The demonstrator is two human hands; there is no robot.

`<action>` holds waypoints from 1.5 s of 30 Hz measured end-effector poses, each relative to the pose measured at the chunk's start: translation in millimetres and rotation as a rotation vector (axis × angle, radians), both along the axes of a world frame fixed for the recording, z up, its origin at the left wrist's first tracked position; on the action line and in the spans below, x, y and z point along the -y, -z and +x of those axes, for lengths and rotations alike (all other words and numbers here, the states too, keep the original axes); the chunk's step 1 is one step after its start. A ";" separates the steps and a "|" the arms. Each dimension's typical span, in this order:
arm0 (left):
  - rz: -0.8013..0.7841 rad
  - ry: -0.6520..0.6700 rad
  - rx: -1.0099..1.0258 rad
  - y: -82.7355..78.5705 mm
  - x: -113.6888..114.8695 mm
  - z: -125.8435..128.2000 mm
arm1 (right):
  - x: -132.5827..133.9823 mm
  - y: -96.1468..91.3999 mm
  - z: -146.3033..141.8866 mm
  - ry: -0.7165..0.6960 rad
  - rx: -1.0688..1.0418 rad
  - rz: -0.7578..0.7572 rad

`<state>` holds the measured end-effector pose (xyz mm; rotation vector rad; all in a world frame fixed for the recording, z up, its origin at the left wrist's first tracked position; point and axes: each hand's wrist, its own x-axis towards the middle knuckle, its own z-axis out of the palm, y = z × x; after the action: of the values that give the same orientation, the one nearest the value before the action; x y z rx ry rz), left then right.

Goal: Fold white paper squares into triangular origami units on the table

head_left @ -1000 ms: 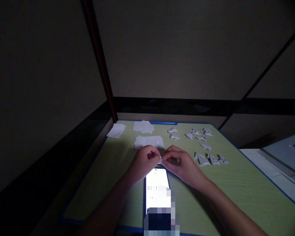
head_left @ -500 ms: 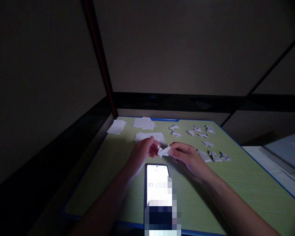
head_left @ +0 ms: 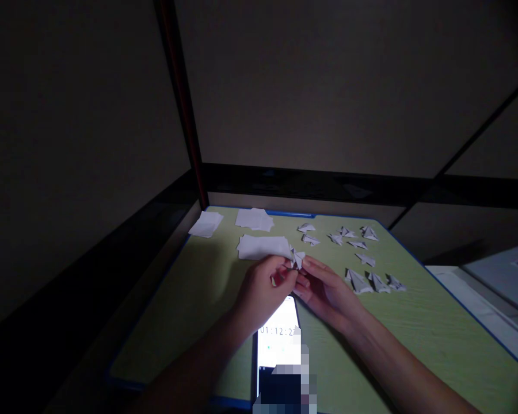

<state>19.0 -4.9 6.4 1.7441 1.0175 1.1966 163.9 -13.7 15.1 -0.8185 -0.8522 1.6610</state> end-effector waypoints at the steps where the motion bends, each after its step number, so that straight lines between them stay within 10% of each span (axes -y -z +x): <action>1: 0.003 -0.002 -0.019 0.4 0.2 0.1 | 0.0 1.3 -0.7 -0.010 -0.014 -0.006; 45: -0.066 0.048 0.041 6.2 -3.6 -0.6 | -3.5 5.2 4.0 -0.070 -0.140 -0.031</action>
<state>18.4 -1.3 0.2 1.6774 0.9743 1.1515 167.8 -10.2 9.8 -0.6913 -0.7672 1.7748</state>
